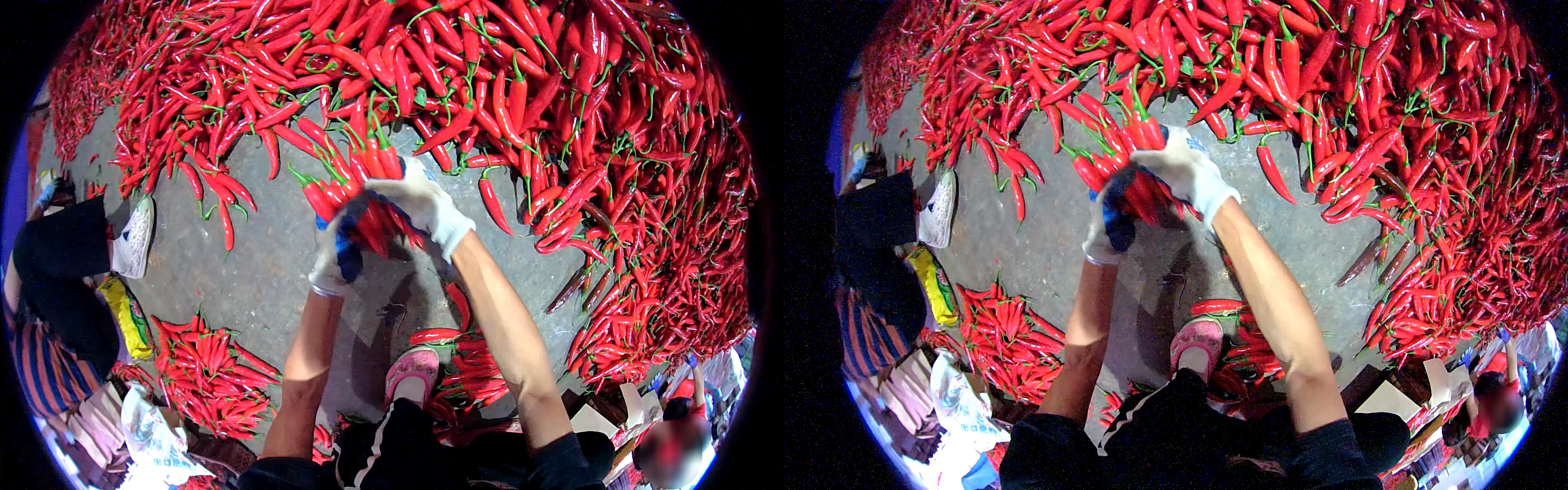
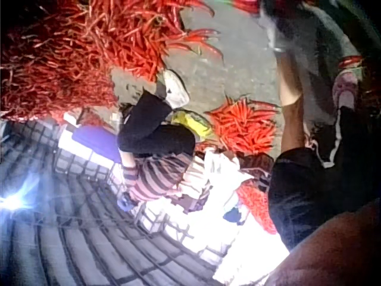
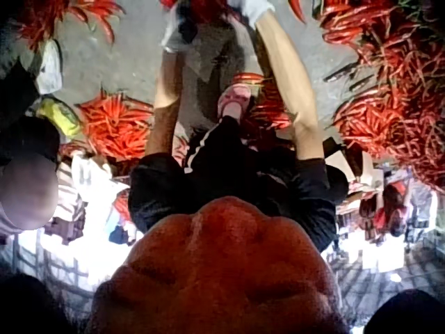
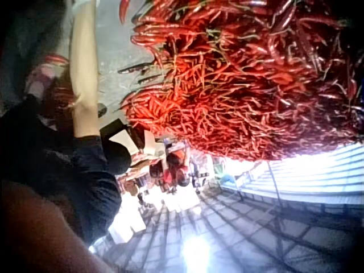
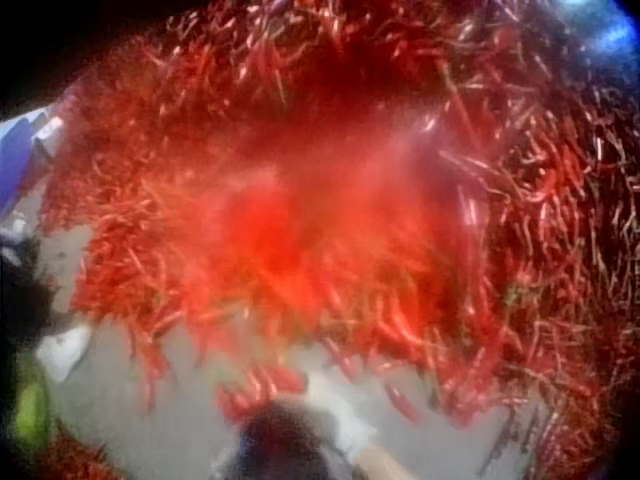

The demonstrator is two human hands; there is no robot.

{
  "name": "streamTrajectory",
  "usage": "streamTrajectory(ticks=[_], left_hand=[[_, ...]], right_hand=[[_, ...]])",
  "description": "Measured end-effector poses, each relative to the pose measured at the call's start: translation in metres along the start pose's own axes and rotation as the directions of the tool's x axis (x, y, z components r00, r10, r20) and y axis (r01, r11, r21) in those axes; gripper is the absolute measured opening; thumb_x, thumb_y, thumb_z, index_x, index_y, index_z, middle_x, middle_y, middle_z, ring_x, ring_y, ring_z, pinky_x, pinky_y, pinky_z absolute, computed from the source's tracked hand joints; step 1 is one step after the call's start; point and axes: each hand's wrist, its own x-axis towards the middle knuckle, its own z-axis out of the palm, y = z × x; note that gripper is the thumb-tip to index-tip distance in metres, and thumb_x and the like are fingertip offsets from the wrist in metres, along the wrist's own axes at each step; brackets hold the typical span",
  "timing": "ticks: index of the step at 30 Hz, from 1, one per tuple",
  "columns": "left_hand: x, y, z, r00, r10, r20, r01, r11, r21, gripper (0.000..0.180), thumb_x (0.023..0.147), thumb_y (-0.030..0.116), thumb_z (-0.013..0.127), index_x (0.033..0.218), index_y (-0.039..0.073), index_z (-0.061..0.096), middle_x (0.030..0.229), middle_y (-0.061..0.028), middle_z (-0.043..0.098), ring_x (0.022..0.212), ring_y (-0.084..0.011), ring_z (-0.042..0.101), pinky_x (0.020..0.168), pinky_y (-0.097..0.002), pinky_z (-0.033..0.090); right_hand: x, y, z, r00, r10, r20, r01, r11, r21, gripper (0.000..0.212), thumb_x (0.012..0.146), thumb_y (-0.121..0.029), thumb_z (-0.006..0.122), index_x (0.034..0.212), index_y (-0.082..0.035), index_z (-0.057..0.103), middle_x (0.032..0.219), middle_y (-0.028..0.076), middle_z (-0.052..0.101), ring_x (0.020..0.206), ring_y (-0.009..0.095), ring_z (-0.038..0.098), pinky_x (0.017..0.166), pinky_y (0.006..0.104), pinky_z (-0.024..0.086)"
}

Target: The person picks up groups of red chilies from a large pile on the floor and places them neatly into cardboard boxes.

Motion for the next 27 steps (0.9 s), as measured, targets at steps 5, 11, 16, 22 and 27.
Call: streamTrajectory(ticks=[5, 11, 16, 22, 27], left_hand=[[-0.051, -0.039, 0.058, 0.983, -0.181, 0.004, 0.175, 0.947, -0.27, 0.026, 0.085, 0.009, 0.064, 0.109, 0.004, 0.058, 0.09, -0.0058, 0.066, 0.083, -0.0185, 0.065, 0.076, -0.0349, 0.053], [-0.114, -0.064, 0.067, 0.99, -0.138, 0.009, 0.133, 0.969, 0.208, 0.031, 0.073, 0.013, 0.079, 0.097, 0.006, 0.06, 0.085, 0.0, 0.064, 0.071, -0.0117, 0.059, 0.065, -0.0315, 0.051], [-0.121, -0.017, 0.061, 0.968, -0.07, 0.242, -0.098, 0.78, 0.618, 0.053, 0.067, 0.023, 0.084, 0.11, 0.004, 0.06, 0.097, -0.0088, 0.068, 0.087, -0.0168, 0.064, 0.08, -0.0336, 0.051], [-0.077, 0.035, 0.035, 0.895, -0.245, 0.372, -0.272, 0.36, 0.892, 0.08, 0.057, 0.024, 0.084, 0.126, 0.0, 0.051, 0.13, -0.0223, 0.052, 0.121, -0.0334, 0.052, 0.099, -0.0387, 0.043], [-0.014, 0.045, 0.023, 0.773, -0.202, 0.601, -0.579, 0.164, 0.799, 0.073, 0.056, 0.027, 0.083, 0.121, 0.009, 0.055, 0.129, -0.0228, 0.049, 0.107, -0.0404, 0.058, 0.09, -0.0438, 0.05]], right_hand=[[-0.065, 0.02, -0.049, 0.986, 0.165, -0.012, -0.163, 0.961, -0.222, 0.045, 0.073, -0.033, 0.073, 0.102, 0.0, 0.064, 0.089, 0.017, 0.067, 0.082, 0.025, 0.063, 0.077, 0.0372, 0.048], [-0.167, 0.048, -0.048, 0.932, 0.279, -0.231, -0.249, 0.956, 0.153, 0.04, 0.075, -0.018, 0.075, 0.108, 0.0, 0.064, 0.094, 0.009, 0.069, 0.083, 0.017, 0.062, 0.079, 0.0326, 0.049], [-0.206, 0.05, 0.001, 0.875, 0.441, -0.198, -0.192, 0.693, 0.695, 0.021, 0.087, -0.004, 0.062, 0.108, -0.003, 0.065, 0.092, 0.0, 0.066, 0.082, 0.009, 0.059, 0.073, 0.0253, 0.048], [-0.179, 0.103, 0.049, 0.92, 0.371, 0.126, -0.141, 0.012, 0.99, 0.021, 0.093, -0.014, 0.056, 0.111, -0.003, 0.06, 0.096, 0.008, 0.066, 0.082, 0.02, 0.065, 0.072, 0.0338, 0.054], [-0.128, 0.081, 0.08, 0.904, 0.425, 0.038, -0.02, -0.048, 0.999, 0.026, 0.096, -0.022, 0.052, 0.114, -0.005, 0.058, 0.096, 0.008, 0.066, 0.081, 0.024, 0.065, 0.075, 0.0391, 0.055]])
